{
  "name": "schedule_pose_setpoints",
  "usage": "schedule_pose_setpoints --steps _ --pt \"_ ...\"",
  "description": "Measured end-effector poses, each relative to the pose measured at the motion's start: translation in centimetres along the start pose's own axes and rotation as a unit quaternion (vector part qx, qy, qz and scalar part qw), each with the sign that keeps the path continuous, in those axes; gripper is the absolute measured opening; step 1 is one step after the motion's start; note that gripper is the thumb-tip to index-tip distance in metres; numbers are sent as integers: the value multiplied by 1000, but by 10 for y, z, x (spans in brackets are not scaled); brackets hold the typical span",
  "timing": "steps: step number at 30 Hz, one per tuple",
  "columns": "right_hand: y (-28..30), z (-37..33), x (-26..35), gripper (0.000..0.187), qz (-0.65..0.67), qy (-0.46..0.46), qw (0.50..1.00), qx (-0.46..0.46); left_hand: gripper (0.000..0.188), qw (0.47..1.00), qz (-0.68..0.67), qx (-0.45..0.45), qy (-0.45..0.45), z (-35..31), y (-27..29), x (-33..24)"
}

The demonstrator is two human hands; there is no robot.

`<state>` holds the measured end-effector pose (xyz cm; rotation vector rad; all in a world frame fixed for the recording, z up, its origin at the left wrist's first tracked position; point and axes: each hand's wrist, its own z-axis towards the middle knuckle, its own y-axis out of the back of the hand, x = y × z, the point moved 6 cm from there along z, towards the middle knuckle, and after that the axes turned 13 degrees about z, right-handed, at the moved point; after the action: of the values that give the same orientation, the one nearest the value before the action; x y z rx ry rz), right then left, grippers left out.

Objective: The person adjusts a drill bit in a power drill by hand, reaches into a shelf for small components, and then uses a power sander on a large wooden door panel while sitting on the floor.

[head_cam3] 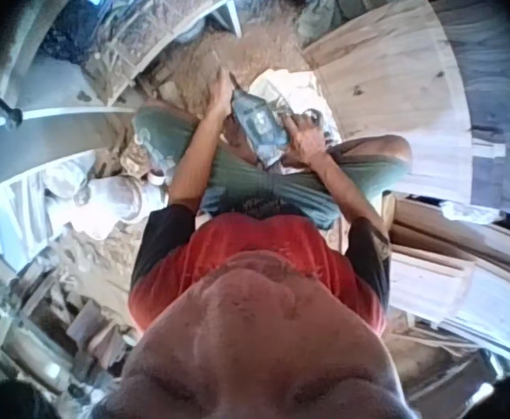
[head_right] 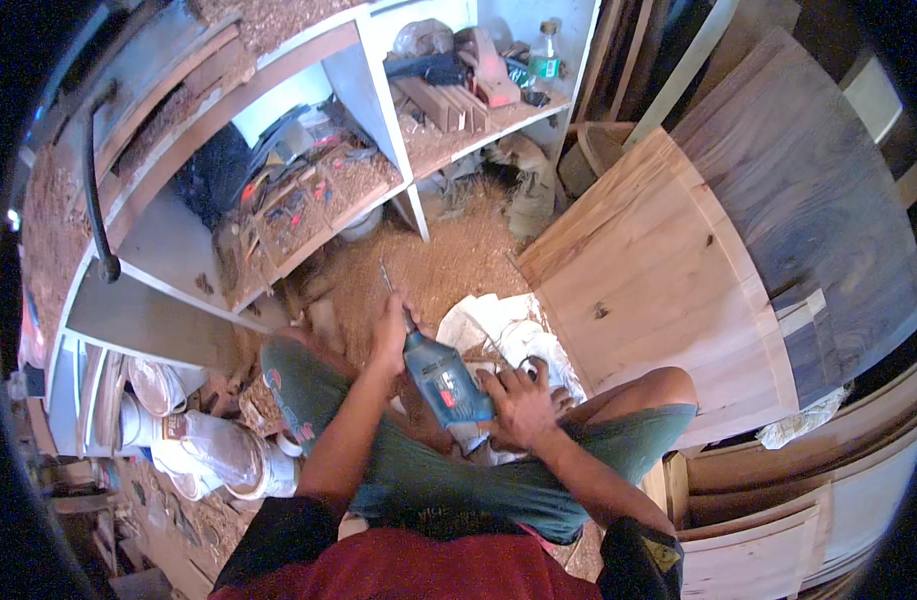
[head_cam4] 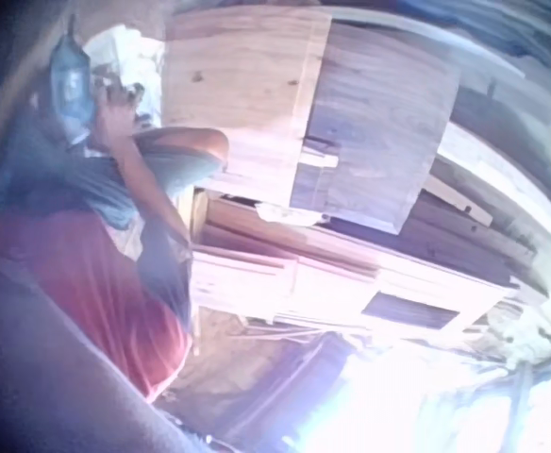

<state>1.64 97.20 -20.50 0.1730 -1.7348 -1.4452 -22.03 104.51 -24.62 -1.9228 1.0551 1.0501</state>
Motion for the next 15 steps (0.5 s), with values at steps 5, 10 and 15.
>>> schedule_pose_setpoints --steps 5,10,15 --pt "4 8 -8 79 -82 89 992 -32 38 999 4 -7 -37 -5 3 -20" --pt "4 3 1 71 -71 115 989 -51 37 999 -25 3 -30 -9 5 -18" --pt "7 2 1 61 -59 124 987 -86 39 999 -22 -5 -24 -11 2 -18"
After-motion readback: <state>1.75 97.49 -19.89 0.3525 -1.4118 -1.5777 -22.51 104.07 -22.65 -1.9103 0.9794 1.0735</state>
